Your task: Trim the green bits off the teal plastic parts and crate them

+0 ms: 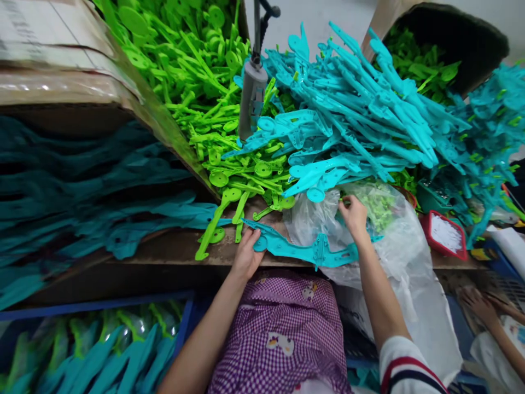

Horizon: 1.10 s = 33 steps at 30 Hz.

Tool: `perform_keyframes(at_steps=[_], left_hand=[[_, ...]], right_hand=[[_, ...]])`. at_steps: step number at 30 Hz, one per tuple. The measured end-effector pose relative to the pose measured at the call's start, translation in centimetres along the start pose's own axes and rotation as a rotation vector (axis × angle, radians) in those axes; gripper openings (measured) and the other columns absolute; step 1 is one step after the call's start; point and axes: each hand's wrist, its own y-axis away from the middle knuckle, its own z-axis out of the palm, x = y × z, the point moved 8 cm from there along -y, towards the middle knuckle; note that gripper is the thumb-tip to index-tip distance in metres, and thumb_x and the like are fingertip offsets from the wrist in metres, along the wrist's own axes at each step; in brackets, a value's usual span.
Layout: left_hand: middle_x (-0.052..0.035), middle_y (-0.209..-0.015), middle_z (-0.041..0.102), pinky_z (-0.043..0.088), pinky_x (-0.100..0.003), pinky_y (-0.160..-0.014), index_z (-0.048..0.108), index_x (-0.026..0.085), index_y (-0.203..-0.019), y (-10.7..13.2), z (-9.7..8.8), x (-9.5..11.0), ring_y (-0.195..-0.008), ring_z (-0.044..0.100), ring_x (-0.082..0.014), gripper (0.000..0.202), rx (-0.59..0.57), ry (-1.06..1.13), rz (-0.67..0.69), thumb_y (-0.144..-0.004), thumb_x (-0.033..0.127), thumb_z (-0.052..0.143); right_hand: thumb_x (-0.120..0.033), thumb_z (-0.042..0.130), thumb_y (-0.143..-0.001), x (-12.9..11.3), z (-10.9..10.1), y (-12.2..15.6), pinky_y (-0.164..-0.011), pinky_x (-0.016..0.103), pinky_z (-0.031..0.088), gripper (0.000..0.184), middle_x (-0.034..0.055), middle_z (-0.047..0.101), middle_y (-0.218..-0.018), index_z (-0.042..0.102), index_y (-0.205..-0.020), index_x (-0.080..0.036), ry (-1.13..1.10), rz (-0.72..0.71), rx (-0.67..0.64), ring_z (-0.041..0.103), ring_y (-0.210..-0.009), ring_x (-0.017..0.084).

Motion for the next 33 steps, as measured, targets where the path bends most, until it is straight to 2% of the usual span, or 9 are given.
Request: perform_keyframes(at_steps=[2, 5, 8, 12, 16, 18, 21, 25, 33], left_hand=[[-0.0046, -0.109, 0.074, 0.058, -0.032, -0.090, 0.062, 0.025, -0.111, 0.1, 0.1, 0.1, -0.106, 0.069, -0.0194, 0.026, -0.004, 0.006, 0.011, -0.087, 0.032, 0.070], [-0.0045, -0.113, 0.073, 0.058, -0.032, -0.090, 0.060, 0.027, -0.117, 0.1, 0.2, 0.1, -0.107, 0.069, -0.0193, 0.031, -0.012, 0.023, 0.019, -0.087, 0.032, 0.070], [-0.0052, -0.114, 0.073, 0.058, -0.033, -0.089, 0.058, 0.028, -0.121, 0.1, 0.2, 0.1, -0.109, 0.068, -0.0204, 0.035, -0.013, 0.041, 0.013, -0.087, 0.032, 0.070], [-0.0062, -0.110, 0.073, 0.058, -0.034, -0.089, 0.059, 0.027, -0.121, 0.1, 0.2, 0.2, -0.109, 0.068, -0.0217, 0.035, -0.005, 0.064, 0.018, -0.088, 0.030, 0.069], [-0.0060, -0.108, 0.074, 0.057, -0.032, -0.088, 0.058, 0.026, -0.123, 0.0, 0.3, 0.2, -0.105, 0.069, -0.0203, 0.037, -0.004, 0.076, 0.025, -0.088, 0.031, 0.070], [-0.0056, -0.110, 0.073, 0.057, -0.030, -0.088, 0.059, 0.025, -0.123, 0.0, 0.4, 0.2, -0.103, 0.069, -0.0188, 0.038, -0.016, 0.084, 0.036, -0.087, 0.031, 0.071], [-0.0034, -0.109, 0.073, 0.056, -0.025, -0.086, 0.062, 0.024, -0.120, 0.0, 0.2, 0.2, -0.097, 0.069, -0.0152, 0.033, 0.007, 0.114, 0.056, -0.088, 0.030, 0.070], [-0.0016, -0.104, 0.072, 0.054, -0.019, -0.080, 0.065, 0.022, -0.116, -0.2, -0.3, 0.0, -0.088, 0.067, -0.0108, 0.026, 0.043, 0.135, 0.039, -0.090, 0.026, 0.066], [-0.0011, -0.104, 0.071, 0.054, -0.019, -0.083, 0.066, 0.023, -0.111, -0.2, -0.2, 0.2, -0.090, 0.067, -0.0107, 0.021, 0.037, 0.138, 0.059, -0.090, 0.024, 0.066]], right_hand=[[-0.040, 0.054, -0.087, 0.2, -1.1, 1.4, -0.076, 0.029, 0.046, 0.030, 0.0064, 0.070, -0.086, 0.065, -0.102, -0.017, -0.170, 0.027, 0.086, 0.065, -0.079, 0.020], [-0.043, 0.056, -0.085, -0.1, -2.4, 4.9, -0.073, 0.028, 0.048, 0.037, 0.0073, 0.069, -0.092, 0.063, -0.108, -0.015, -0.416, 0.094, 0.209, 0.062, -0.074, 0.016], [-0.043, 0.054, -0.088, -2.1, -1.9, 8.9, -0.069, 0.027, 0.049, 0.042, 0.0077, 0.067, -0.099, 0.061, -0.119, -0.016, -0.657, 0.168, 0.179, 0.060, -0.074, 0.015], [-0.043, 0.059, -0.088, -8.3, -0.2, 11.5, -0.074, 0.030, 0.054, 0.032, 0.0071, 0.070, -0.095, 0.064, -0.107, -0.018, -0.970, 0.192, -0.046, 0.065, -0.078, 0.016], [-0.043, 0.065, -0.087, -16.1, 0.4, 10.6, -0.085, 0.032, 0.055, 0.027, 0.0067, 0.072, -0.102, 0.066, -0.101, -0.020, -1.103, 0.028, -0.244, 0.068, -0.094, 0.019], [-0.045, 0.064, -0.088, -18.3, 1.2, 10.1, -0.081, 0.030, 0.055, 0.027, 0.0047, 0.071, -0.099, 0.067, -0.099, -0.020, -1.081, -0.031, -0.265, 0.067, -0.091, 0.018], [-0.047, 0.064, -0.087, -18.7, 4.3, 10.6, -0.071, 0.026, 0.054, 0.029, 0.0022, 0.069, -0.086, 0.066, -0.095, -0.019, -1.070, 0.003, -0.308, 0.065, -0.079, 0.016], [-0.045, 0.064, -0.087, -17.5, 8.3, 12.3, -0.069, 0.024, 0.052, 0.030, 0.0023, 0.069, -0.085, 0.066, -0.097, -0.018, -1.027, 0.010, -0.360, 0.065, -0.077, 0.015], [-0.046, 0.061, -0.091, -18.1, 9.0, 12.4, -0.070, 0.025, 0.051, 0.027, 0.0019, 0.072, -0.087, 0.068, -0.095, -0.020, -0.822, -0.099, -0.411, 0.067, -0.078, 0.016]])
